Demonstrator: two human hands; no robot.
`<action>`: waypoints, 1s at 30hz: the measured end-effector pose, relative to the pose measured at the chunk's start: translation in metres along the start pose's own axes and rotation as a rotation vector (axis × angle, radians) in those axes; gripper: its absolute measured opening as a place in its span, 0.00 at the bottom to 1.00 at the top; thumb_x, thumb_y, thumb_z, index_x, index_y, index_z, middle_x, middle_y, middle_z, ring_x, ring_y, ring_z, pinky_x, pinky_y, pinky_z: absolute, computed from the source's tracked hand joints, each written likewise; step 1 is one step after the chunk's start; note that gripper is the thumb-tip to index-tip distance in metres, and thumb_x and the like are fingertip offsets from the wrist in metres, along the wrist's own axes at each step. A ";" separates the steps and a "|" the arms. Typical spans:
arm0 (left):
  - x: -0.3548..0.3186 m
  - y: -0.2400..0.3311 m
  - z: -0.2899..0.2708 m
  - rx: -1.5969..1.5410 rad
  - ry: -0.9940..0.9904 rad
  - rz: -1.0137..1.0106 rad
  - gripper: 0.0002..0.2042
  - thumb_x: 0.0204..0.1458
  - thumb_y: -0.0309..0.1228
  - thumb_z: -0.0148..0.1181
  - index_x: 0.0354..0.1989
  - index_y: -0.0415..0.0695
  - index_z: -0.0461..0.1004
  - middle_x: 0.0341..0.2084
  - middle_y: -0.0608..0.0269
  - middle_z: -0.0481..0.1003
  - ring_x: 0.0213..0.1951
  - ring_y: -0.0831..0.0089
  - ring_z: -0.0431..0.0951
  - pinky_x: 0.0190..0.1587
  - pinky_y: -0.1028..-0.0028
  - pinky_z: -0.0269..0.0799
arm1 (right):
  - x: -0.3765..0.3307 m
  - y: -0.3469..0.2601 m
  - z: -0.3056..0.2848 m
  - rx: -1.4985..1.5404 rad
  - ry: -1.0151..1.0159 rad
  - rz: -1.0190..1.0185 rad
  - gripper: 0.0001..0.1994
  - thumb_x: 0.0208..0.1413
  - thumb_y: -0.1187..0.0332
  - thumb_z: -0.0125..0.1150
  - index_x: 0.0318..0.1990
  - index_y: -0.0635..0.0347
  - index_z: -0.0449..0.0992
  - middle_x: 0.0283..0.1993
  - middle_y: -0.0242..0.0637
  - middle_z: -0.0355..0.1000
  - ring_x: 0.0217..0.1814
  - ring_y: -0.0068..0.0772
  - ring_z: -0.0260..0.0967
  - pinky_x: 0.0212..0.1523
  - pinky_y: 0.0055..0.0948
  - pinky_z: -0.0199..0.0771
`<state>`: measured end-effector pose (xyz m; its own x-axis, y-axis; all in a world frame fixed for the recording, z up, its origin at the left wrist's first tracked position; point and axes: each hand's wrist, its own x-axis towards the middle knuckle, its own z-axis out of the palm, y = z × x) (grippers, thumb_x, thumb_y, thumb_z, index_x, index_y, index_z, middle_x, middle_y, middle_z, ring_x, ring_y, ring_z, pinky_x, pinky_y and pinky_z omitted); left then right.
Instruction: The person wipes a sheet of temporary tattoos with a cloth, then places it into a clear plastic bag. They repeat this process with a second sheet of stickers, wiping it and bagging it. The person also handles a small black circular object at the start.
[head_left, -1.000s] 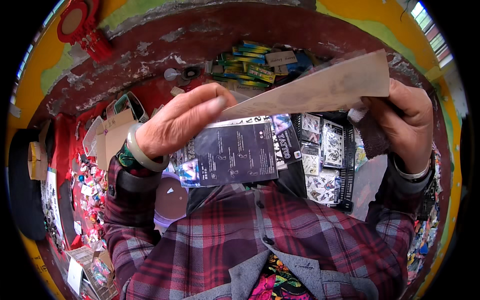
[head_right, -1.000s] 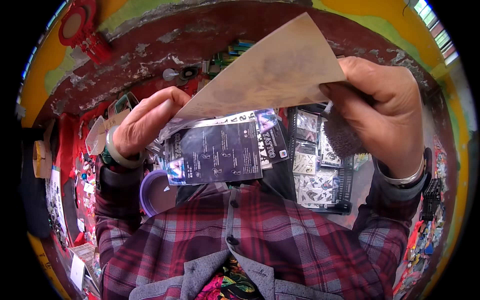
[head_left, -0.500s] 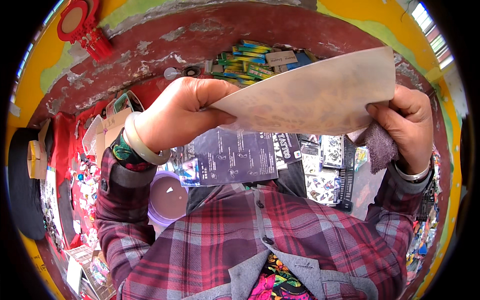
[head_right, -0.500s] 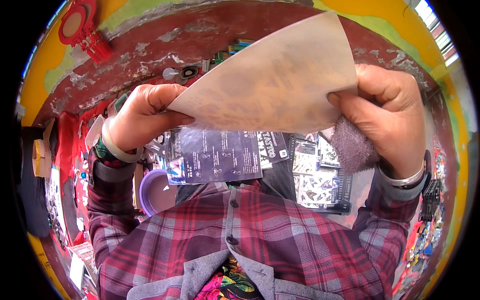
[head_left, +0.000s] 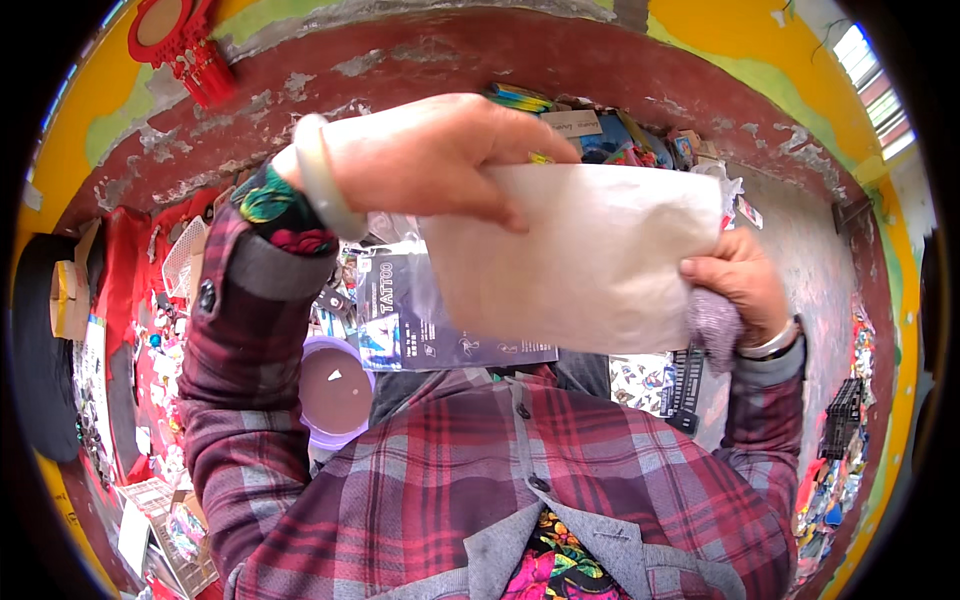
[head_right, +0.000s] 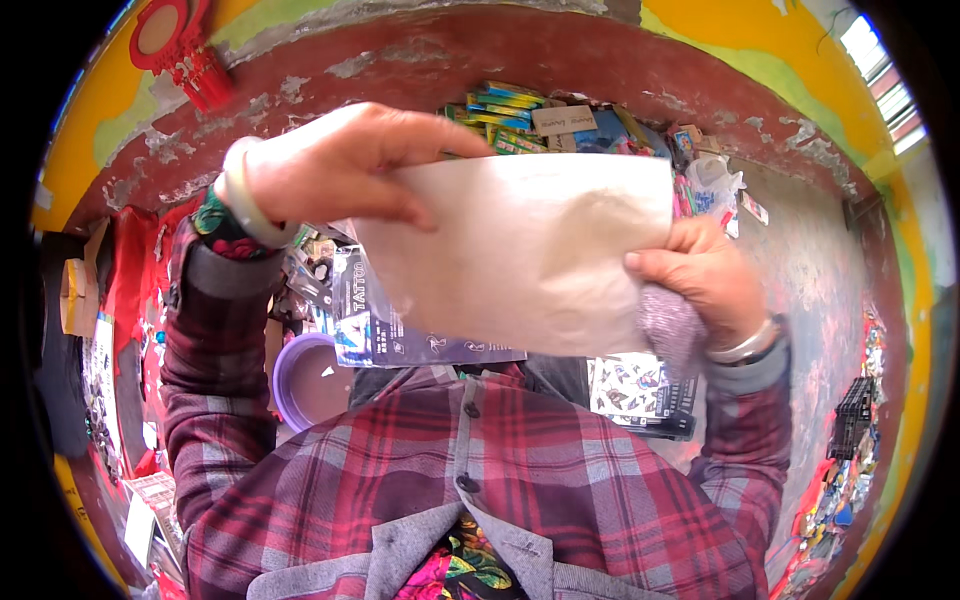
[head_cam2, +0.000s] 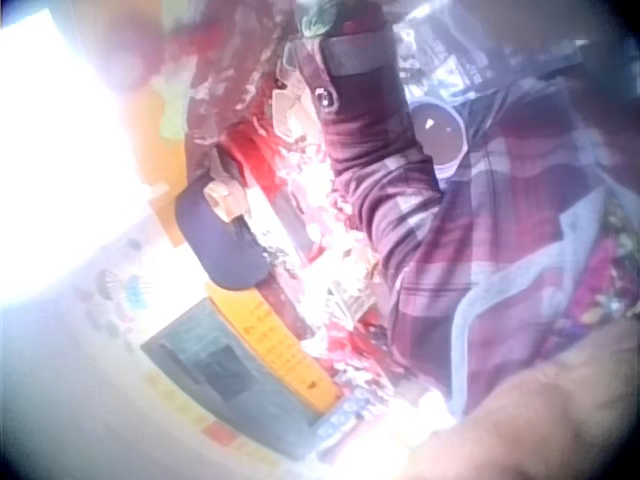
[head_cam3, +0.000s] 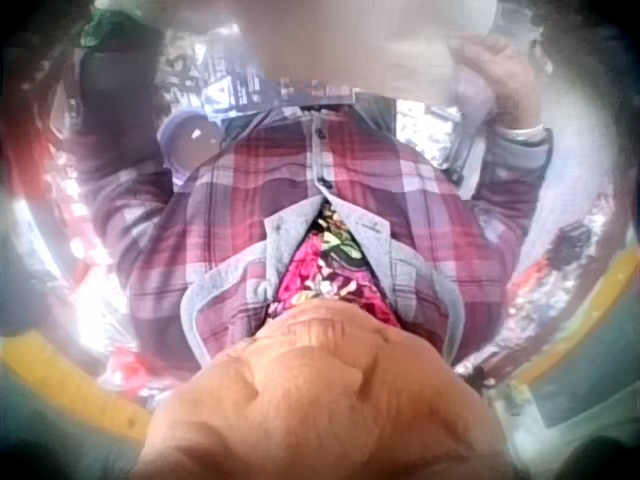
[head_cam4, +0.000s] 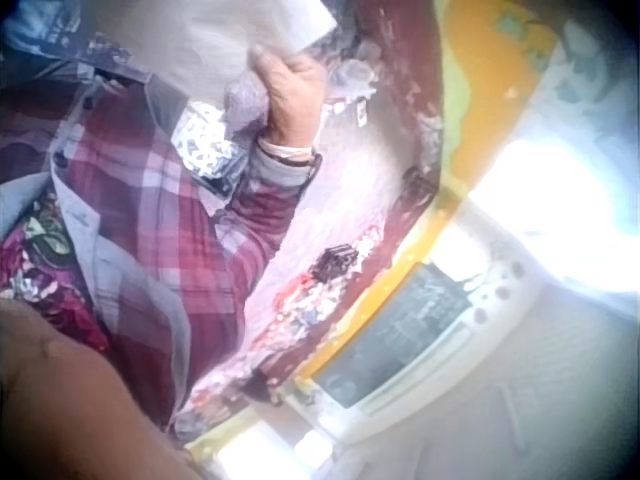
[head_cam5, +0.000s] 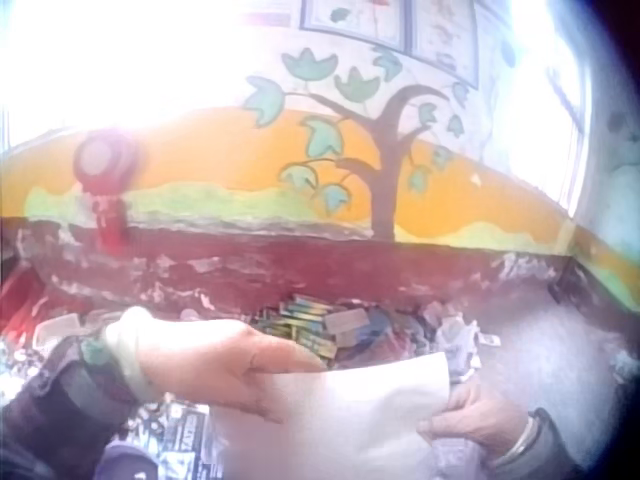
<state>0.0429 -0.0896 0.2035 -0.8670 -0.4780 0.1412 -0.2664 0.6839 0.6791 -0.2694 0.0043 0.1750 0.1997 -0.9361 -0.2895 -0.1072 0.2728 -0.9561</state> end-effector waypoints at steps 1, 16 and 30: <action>0.006 -0.013 0.007 0.023 0.085 -0.002 0.22 0.45 0.23 0.63 0.51 0.37 0.69 0.44 0.53 0.74 0.45 0.65 0.75 0.47 0.71 0.71 | 0.003 0.021 -0.002 0.088 0.054 0.046 0.06 0.50 0.75 0.61 0.34 0.69 0.78 0.30 0.35 0.76 0.28 0.21 0.71 0.31 0.20 0.71; -0.068 -0.076 0.172 -0.837 0.116 -0.910 0.15 0.56 0.37 0.56 0.39 0.35 0.74 0.26 0.62 0.76 0.23 0.80 0.74 0.26 0.81 0.70 | -0.011 0.180 0.005 0.655 0.364 0.350 0.07 0.49 0.70 0.63 0.31 0.59 0.71 0.25 0.31 0.68 0.24 0.26 0.68 0.24 0.24 0.69; -0.048 -0.099 0.234 -1.534 0.487 -0.756 0.08 0.57 0.28 0.51 0.38 0.35 0.71 0.31 0.60 0.76 0.27 0.80 0.73 0.29 0.84 0.68 | -0.016 0.193 0.001 0.620 0.336 0.288 0.06 0.50 0.69 0.62 0.34 0.58 0.73 0.28 0.30 0.68 0.31 0.23 0.67 0.34 0.22 0.68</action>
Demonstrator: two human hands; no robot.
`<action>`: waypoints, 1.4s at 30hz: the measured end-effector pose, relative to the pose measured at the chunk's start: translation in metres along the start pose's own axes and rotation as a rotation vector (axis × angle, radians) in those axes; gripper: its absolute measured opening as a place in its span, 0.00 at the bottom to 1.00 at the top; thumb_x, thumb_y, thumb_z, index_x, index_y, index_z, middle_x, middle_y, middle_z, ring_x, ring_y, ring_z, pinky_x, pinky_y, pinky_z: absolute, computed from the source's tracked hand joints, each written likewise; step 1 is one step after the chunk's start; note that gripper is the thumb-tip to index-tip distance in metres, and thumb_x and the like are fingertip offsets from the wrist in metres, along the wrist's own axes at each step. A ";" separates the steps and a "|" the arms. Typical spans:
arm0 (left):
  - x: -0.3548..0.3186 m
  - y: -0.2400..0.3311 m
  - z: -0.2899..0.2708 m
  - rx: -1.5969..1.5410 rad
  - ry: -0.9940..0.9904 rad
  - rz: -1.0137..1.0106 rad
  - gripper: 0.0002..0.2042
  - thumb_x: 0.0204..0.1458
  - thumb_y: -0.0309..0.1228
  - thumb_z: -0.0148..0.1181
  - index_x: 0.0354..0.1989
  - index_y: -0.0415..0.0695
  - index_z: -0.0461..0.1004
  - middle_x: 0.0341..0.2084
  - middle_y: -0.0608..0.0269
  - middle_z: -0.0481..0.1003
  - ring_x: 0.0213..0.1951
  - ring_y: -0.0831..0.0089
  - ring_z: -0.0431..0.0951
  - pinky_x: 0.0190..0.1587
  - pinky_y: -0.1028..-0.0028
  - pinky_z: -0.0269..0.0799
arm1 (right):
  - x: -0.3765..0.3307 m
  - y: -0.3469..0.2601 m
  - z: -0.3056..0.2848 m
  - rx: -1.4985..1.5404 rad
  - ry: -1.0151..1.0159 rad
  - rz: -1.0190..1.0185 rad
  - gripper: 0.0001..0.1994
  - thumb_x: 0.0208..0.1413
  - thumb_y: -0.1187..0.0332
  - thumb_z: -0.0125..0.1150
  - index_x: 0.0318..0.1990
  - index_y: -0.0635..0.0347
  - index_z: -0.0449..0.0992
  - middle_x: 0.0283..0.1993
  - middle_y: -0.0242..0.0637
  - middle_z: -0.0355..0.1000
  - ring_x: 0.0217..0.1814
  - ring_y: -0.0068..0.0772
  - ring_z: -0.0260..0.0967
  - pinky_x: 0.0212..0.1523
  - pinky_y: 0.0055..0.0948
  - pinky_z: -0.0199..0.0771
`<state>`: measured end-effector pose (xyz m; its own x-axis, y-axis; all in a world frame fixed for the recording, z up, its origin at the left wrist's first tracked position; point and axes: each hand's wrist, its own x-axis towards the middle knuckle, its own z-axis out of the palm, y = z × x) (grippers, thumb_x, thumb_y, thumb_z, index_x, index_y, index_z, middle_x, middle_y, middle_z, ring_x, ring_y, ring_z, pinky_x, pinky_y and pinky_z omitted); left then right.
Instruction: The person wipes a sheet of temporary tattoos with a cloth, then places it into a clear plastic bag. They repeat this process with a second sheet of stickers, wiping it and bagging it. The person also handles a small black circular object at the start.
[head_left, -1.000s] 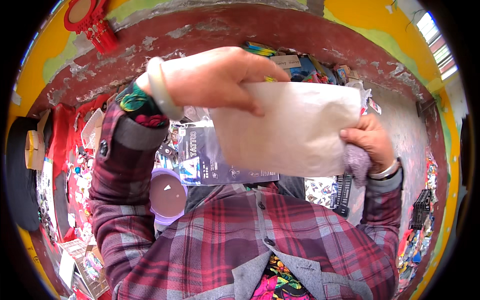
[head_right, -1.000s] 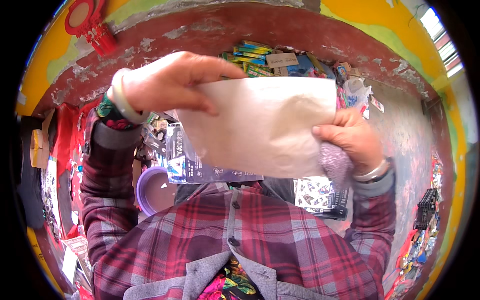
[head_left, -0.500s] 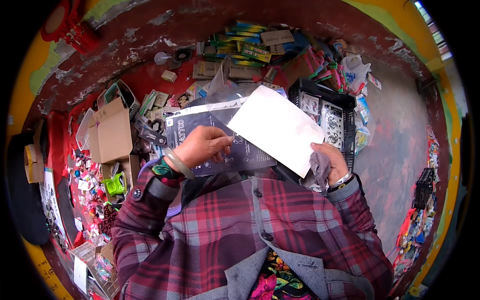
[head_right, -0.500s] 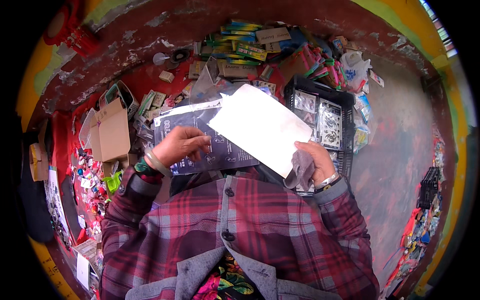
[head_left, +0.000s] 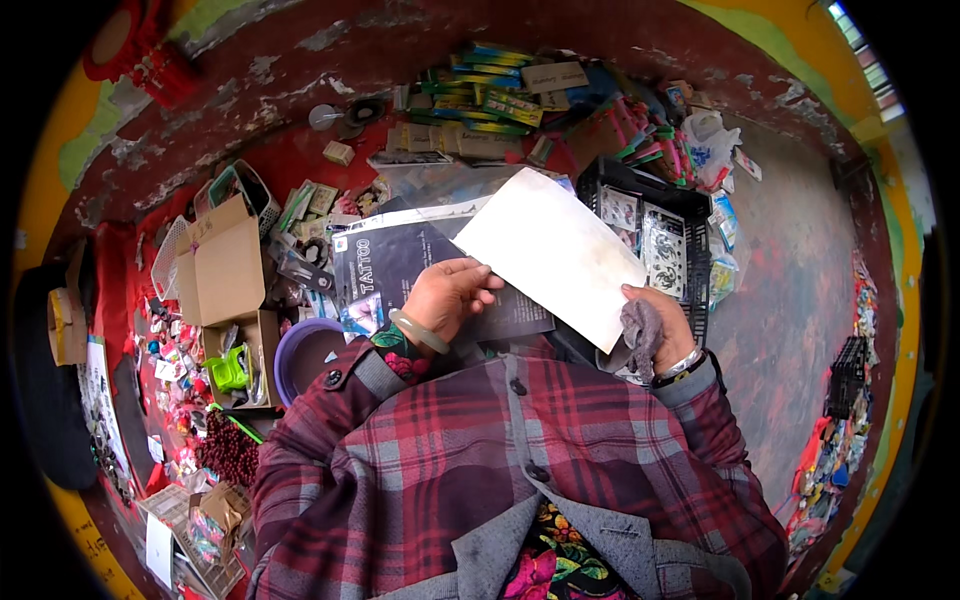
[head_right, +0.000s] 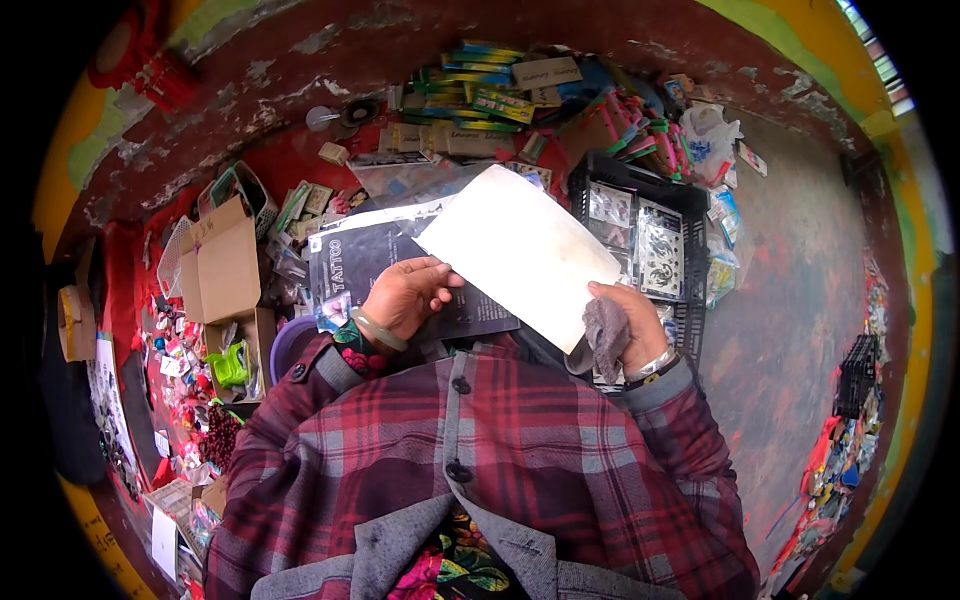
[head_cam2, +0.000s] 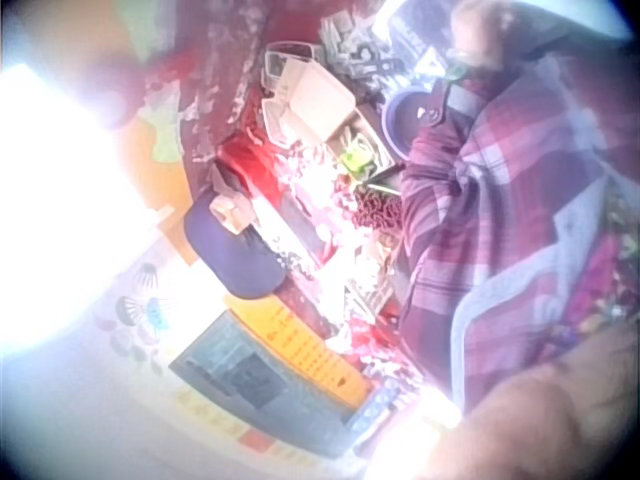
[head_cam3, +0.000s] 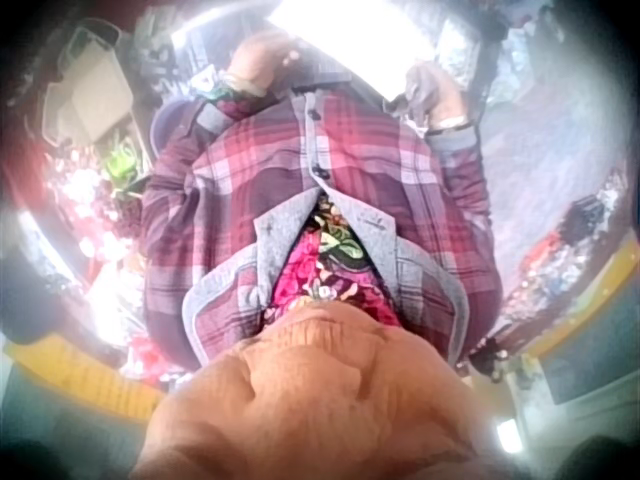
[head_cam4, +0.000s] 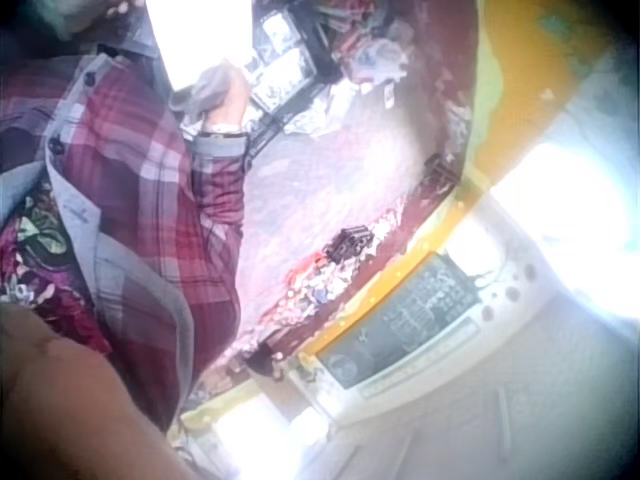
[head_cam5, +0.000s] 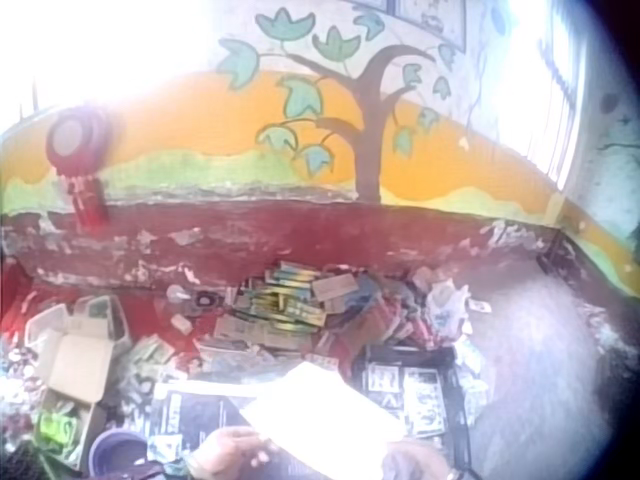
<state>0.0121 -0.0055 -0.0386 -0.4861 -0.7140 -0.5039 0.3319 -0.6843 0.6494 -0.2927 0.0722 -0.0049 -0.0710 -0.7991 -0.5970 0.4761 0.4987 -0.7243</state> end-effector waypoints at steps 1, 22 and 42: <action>0.002 -0.002 -0.002 -0.008 -0.001 0.024 0.09 0.58 0.28 0.50 0.37 0.35 0.71 0.31 0.60 0.76 0.27 0.80 0.74 0.29 0.84 0.67 | -0.004 -0.003 0.007 0.047 -0.006 0.038 0.06 0.50 0.69 0.62 0.34 0.58 0.73 0.28 0.30 0.68 0.31 0.23 0.67 0.34 0.22 0.68; 0.000 -0.011 0.006 0.041 0.014 0.165 0.12 0.61 0.30 0.45 0.42 0.33 0.68 0.34 0.53 0.76 0.31 0.72 0.77 0.36 0.78 0.74 | -0.015 0.003 0.027 0.118 0.077 0.038 0.06 0.52 0.72 0.59 0.35 0.57 0.68 0.28 0.29 0.68 0.28 0.21 0.67 0.27 0.20 0.68; -0.004 -0.013 0.014 0.046 -0.006 0.155 0.12 0.60 0.32 0.46 0.42 0.36 0.69 0.33 0.57 0.76 0.32 0.73 0.76 0.36 0.77 0.71 | -0.016 -0.001 0.028 0.077 -0.007 0.162 0.14 0.48 0.72 0.63 0.43 0.63 0.71 0.32 0.31 0.72 0.30 0.22 0.70 0.32 0.21 0.72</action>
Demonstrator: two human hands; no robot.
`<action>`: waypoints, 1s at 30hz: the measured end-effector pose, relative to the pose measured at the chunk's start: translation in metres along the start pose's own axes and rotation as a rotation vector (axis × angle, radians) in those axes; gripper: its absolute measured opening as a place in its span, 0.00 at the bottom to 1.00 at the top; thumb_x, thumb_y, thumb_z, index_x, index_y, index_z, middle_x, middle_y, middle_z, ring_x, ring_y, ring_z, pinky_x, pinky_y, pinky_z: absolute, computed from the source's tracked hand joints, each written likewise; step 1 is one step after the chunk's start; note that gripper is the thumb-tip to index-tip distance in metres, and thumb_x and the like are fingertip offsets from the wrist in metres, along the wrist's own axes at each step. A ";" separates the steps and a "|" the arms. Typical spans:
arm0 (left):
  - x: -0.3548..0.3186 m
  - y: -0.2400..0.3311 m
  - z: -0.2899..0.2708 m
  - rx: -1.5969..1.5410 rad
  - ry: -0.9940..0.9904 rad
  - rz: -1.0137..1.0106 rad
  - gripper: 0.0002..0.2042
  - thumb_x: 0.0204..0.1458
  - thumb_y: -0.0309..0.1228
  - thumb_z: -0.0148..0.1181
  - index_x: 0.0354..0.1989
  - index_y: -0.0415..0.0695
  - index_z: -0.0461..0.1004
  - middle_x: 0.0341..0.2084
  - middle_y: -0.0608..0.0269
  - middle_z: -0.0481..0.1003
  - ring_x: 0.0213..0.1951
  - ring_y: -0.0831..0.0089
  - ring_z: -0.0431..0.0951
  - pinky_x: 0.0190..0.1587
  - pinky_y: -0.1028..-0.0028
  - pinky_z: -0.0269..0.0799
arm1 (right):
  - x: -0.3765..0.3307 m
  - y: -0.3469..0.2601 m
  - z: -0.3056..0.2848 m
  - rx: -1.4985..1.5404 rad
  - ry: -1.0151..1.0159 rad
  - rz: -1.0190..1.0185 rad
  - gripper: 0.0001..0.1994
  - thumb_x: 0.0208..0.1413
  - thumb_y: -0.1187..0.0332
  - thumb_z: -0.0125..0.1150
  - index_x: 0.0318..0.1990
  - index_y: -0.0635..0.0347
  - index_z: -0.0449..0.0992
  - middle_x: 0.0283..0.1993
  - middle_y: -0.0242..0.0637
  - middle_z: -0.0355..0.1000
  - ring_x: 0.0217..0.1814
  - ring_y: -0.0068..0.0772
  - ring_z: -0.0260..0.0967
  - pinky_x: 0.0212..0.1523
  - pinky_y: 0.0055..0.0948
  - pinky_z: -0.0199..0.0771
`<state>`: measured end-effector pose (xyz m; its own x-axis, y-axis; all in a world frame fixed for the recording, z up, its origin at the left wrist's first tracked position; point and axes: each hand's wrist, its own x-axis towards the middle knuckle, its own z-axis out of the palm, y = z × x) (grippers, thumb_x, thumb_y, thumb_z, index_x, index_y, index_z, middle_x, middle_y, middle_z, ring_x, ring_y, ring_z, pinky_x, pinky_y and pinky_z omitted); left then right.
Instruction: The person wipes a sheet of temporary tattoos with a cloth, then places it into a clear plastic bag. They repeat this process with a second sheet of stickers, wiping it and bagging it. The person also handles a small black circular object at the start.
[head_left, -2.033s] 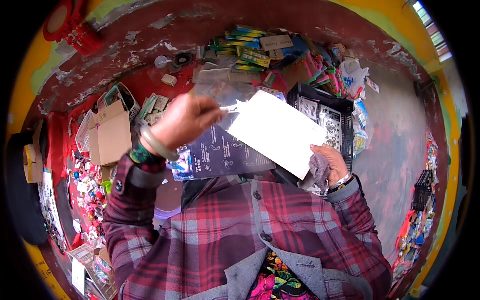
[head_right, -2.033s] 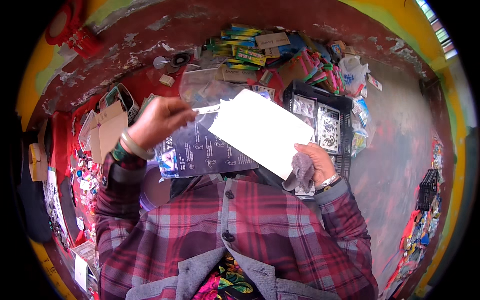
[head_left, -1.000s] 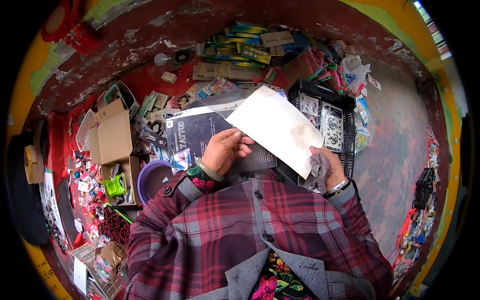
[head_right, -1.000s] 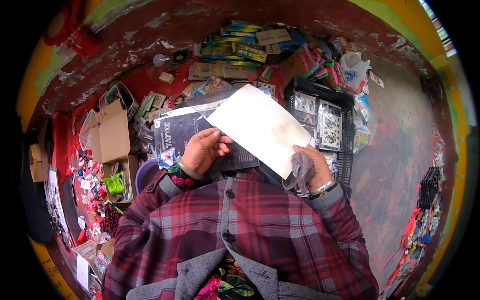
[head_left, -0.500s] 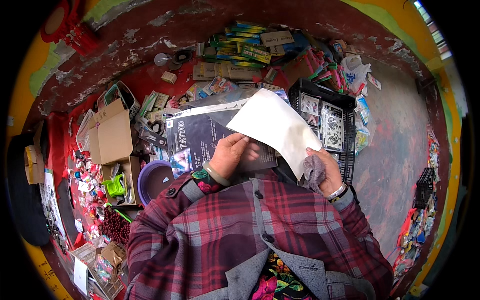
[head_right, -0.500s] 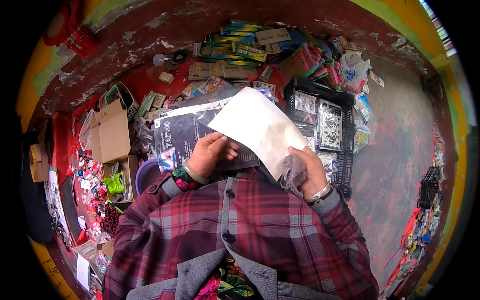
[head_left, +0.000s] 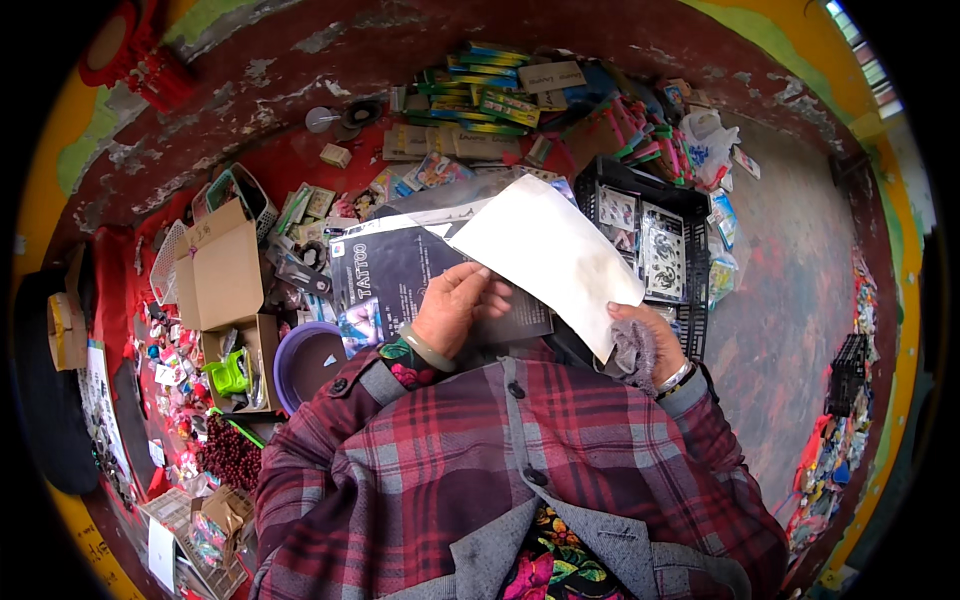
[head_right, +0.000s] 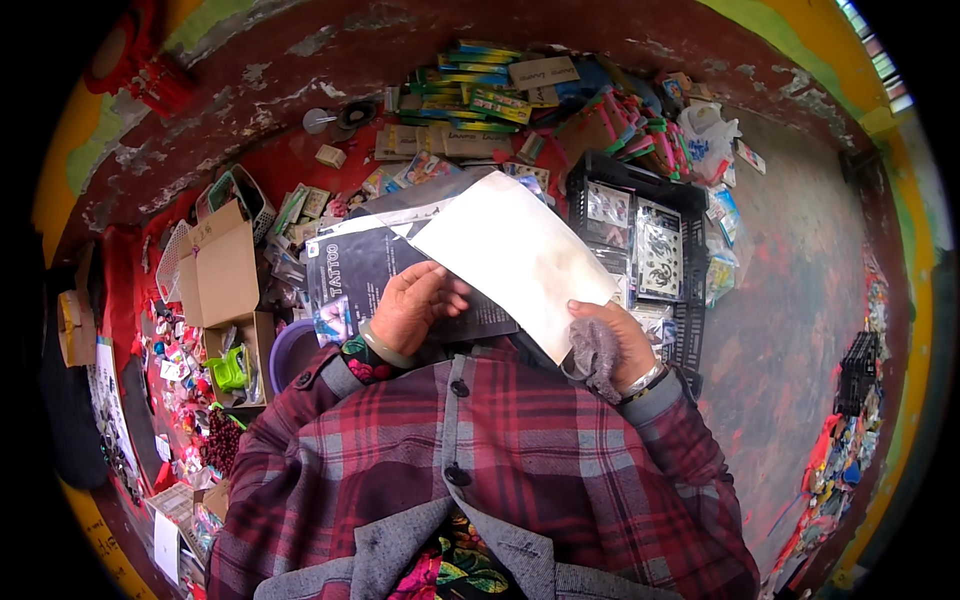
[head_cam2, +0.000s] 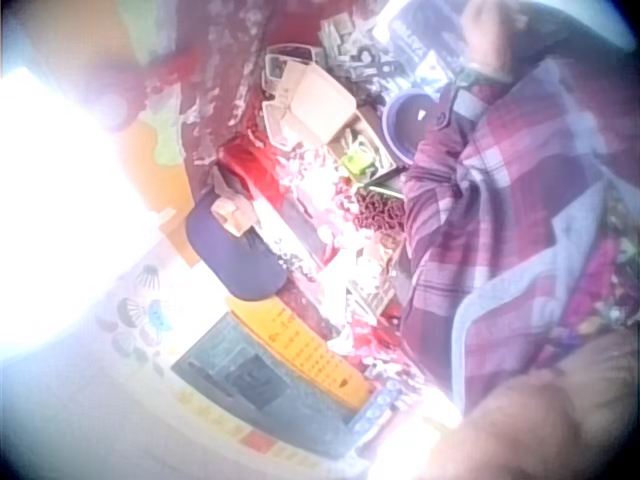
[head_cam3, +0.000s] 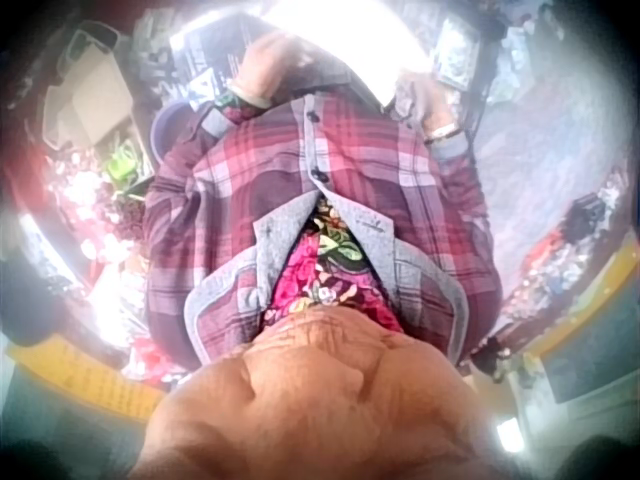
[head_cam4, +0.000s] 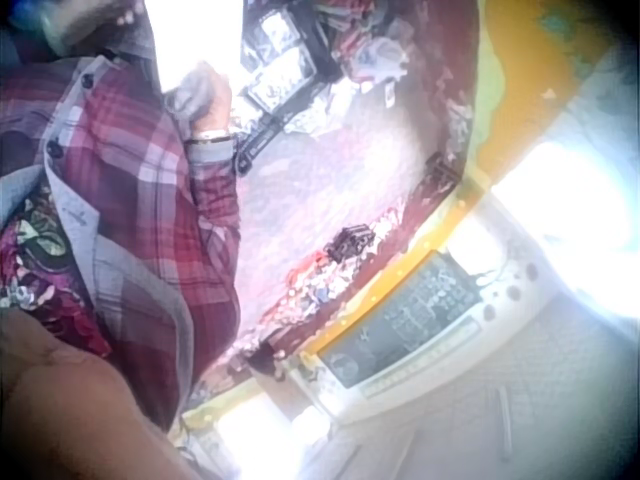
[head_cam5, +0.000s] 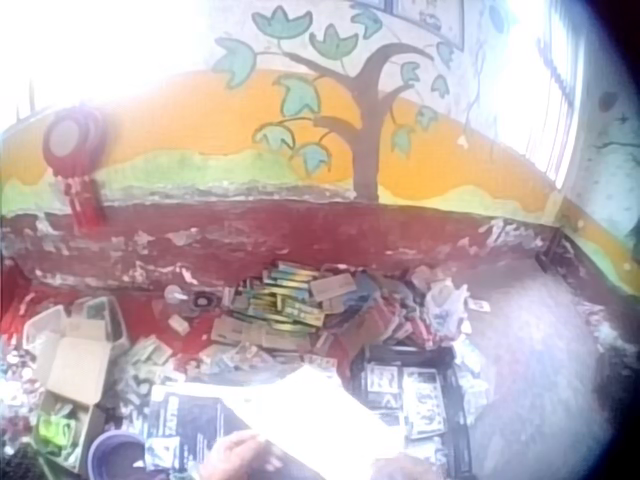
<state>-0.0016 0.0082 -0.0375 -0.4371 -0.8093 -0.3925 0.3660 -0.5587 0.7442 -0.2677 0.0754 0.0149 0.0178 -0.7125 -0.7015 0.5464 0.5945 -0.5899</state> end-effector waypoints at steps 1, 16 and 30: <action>0.000 0.001 0.001 0.014 -0.007 -0.005 0.12 0.60 0.32 0.46 0.42 0.36 0.69 0.33 0.57 0.76 0.32 0.72 0.76 0.36 0.77 0.71 | 0.002 0.003 -0.002 -0.058 -0.027 -0.022 0.14 0.48 0.72 0.63 0.43 0.63 0.71 0.33 0.32 0.72 0.31 0.21 0.71 0.33 0.20 0.72; 0.000 -0.007 0.004 0.108 -0.029 -0.003 0.12 0.59 0.31 0.45 0.41 0.35 0.70 0.31 0.57 0.76 0.31 0.73 0.76 0.35 0.78 0.71 | -0.009 -0.007 0.020 -0.109 -0.063 -0.124 0.21 0.49 0.77 0.59 0.53 0.67 0.66 0.41 0.37 0.72 0.36 0.26 0.72 0.35 0.23 0.74; -0.003 -0.005 0.001 0.103 -0.042 0.059 0.11 0.60 0.29 0.44 0.43 0.35 0.70 0.32 0.57 0.76 0.31 0.73 0.76 0.36 0.78 0.71 | -0.009 -0.013 0.008 -0.250 0.024 -0.062 0.08 0.48 0.75 0.62 0.37 0.65 0.73 0.27 0.32 0.72 0.23 0.21 0.69 0.23 0.19 0.68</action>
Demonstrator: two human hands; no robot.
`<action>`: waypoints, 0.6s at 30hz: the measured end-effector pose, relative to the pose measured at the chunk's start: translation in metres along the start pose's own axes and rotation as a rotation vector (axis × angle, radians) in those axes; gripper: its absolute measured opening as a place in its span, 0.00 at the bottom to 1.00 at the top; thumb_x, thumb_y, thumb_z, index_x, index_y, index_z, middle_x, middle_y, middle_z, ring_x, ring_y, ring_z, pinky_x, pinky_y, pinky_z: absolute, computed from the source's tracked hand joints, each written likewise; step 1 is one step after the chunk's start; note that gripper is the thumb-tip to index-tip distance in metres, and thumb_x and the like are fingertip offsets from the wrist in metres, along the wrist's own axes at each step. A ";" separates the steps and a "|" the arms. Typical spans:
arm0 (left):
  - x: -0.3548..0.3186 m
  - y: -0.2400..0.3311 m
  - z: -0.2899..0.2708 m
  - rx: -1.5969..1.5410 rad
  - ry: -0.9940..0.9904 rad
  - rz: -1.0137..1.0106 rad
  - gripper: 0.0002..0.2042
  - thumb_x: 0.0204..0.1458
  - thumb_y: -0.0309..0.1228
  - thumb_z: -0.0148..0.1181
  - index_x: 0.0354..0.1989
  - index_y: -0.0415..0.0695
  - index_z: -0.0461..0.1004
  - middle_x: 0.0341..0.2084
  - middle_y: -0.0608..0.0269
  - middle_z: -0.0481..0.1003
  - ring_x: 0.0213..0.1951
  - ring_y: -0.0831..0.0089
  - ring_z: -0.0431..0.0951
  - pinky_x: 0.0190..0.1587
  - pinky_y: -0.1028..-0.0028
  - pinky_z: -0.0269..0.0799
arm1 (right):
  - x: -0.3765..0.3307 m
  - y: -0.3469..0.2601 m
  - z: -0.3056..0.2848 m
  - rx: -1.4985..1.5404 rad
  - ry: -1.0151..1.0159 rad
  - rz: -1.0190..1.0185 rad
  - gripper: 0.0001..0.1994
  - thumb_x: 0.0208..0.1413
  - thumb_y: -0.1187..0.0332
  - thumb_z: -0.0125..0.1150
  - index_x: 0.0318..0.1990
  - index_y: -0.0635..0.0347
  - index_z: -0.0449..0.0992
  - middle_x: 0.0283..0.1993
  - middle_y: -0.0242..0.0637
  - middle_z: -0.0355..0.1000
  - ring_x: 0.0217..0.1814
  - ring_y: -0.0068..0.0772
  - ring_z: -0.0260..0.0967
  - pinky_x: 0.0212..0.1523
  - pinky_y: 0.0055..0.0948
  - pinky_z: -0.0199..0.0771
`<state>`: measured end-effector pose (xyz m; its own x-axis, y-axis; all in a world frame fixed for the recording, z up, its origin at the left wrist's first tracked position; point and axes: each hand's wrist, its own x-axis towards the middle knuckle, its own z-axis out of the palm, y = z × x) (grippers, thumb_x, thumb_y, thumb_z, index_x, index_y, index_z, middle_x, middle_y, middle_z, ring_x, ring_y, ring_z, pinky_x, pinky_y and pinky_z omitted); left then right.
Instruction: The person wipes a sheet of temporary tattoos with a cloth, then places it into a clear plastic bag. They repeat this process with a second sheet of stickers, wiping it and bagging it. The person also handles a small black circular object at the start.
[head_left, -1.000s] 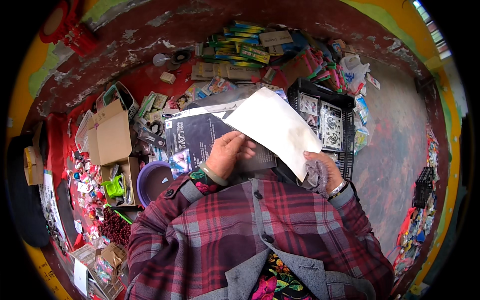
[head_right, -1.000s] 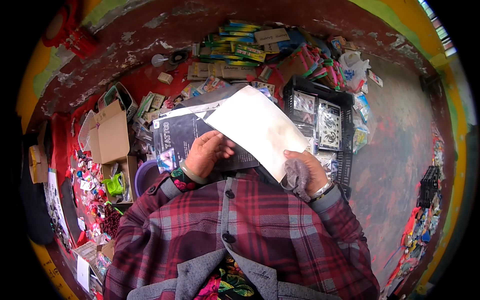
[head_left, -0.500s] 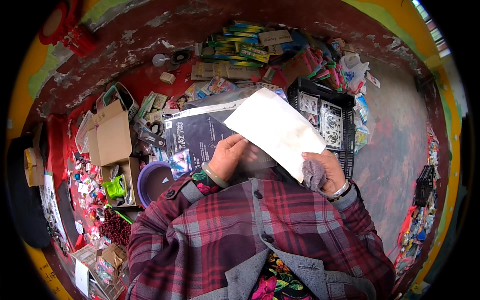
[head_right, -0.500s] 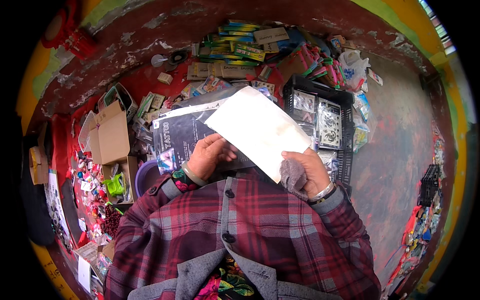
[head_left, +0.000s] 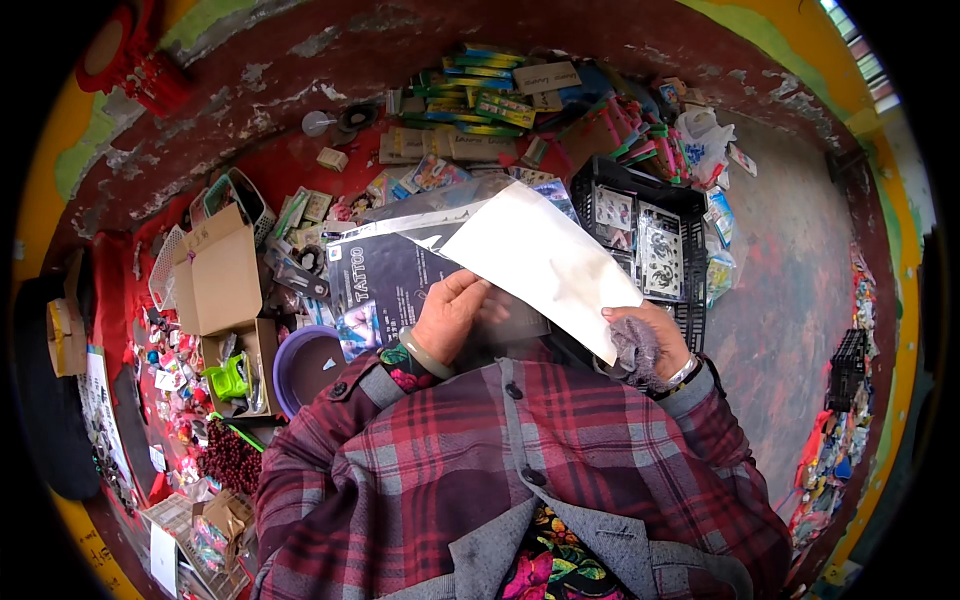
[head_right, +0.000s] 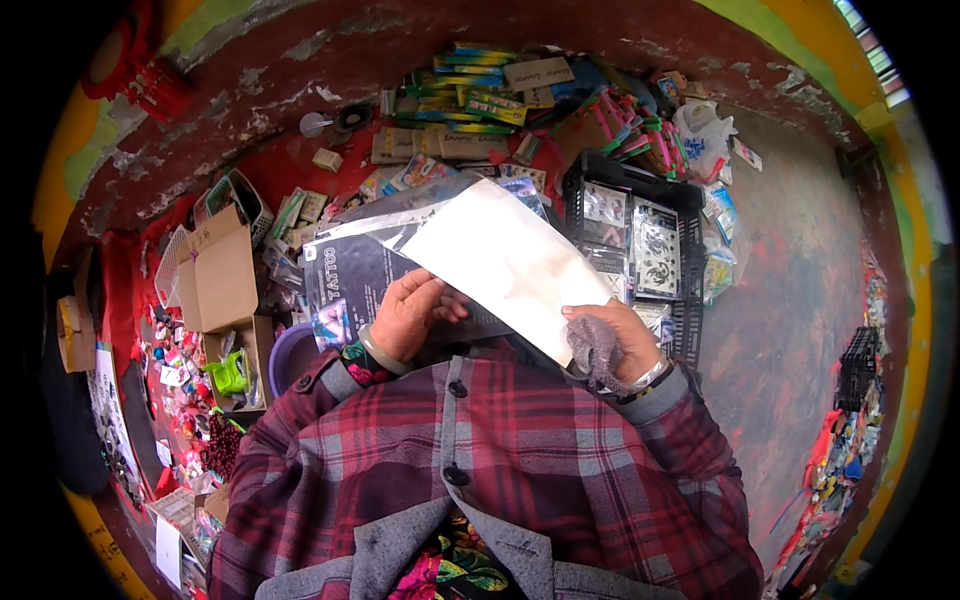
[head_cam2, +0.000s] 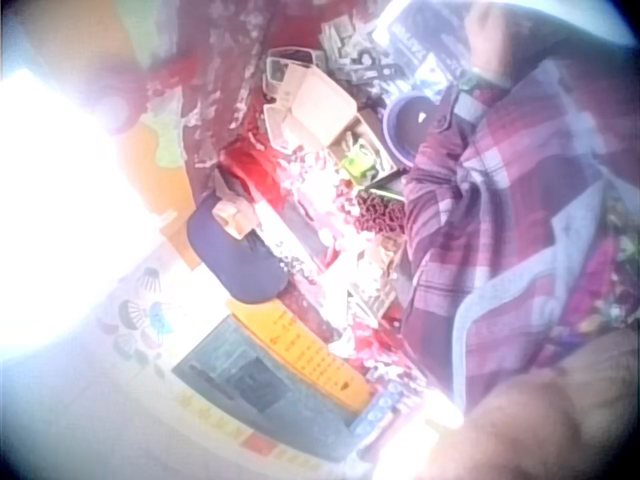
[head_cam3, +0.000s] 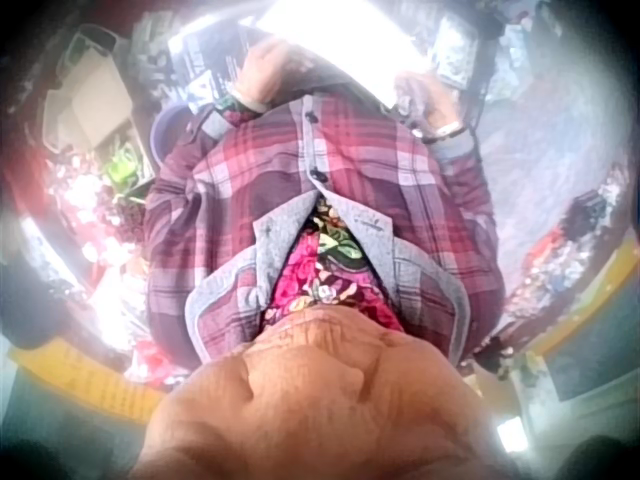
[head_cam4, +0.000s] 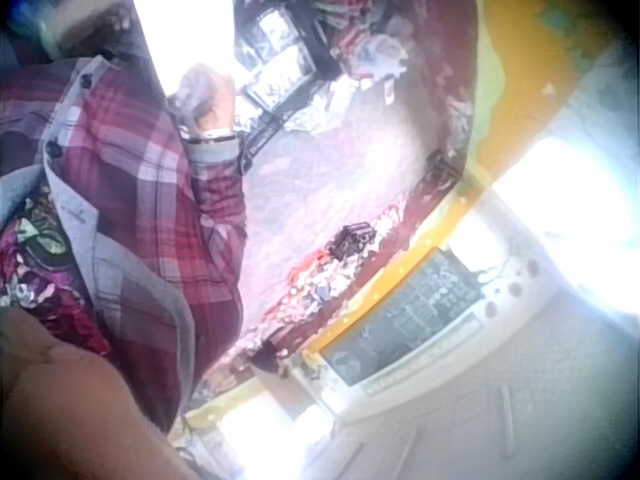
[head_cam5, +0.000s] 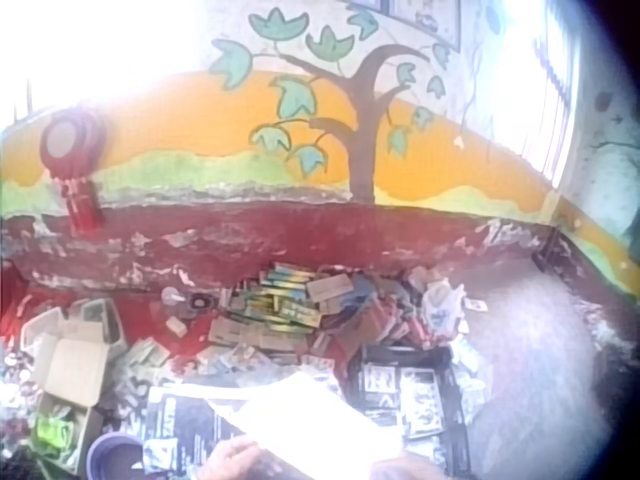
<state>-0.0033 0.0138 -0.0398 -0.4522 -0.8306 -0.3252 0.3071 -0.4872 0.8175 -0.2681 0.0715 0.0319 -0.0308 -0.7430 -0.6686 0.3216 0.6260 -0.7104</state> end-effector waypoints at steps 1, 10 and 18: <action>0.000 0.000 0.000 0.028 0.005 0.006 0.11 0.60 0.29 0.44 0.43 0.36 0.70 0.32 0.56 0.76 0.31 0.73 0.76 0.36 0.78 0.71 | 0.000 0.000 0.003 0.003 0.002 -0.007 0.08 0.48 0.75 0.62 0.37 0.65 0.73 0.27 0.32 0.72 0.23 0.21 0.69 0.23 0.20 0.68; -0.005 0.001 0.002 -0.035 -0.056 -0.138 0.10 0.59 0.29 0.45 0.41 0.36 0.70 0.31 0.55 0.76 0.30 0.72 0.76 0.34 0.78 0.71 | 0.000 -0.012 0.021 0.047 -0.124 -0.037 0.12 0.50 0.74 0.60 0.43 0.64 0.71 0.26 0.29 0.71 0.22 0.19 0.68 0.24 0.19 0.69; -0.008 -0.002 -0.004 -0.197 -0.074 -0.170 0.10 0.59 0.31 0.46 0.40 0.37 0.70 0.34 0.54 0.75 0.32 0.71 0.76 0.36 0.77 0.71 | 0.011 -0.016 0.006 0.049 -0.143 -0.047 0.19 0.49 0.77 0.58 0.51 0.67 0.67 0.35 0.35 0.73 0.29 0.23 0.72 0.30 0.23 0.73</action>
<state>0.0035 0.0198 -0.0407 -0.5688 -0.7141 -0.4082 0.3751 -0.6668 0.6439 -0.2674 0.0517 0.0368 0.0874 -0.7993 -0.5945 0.3693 0.5803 -0.7259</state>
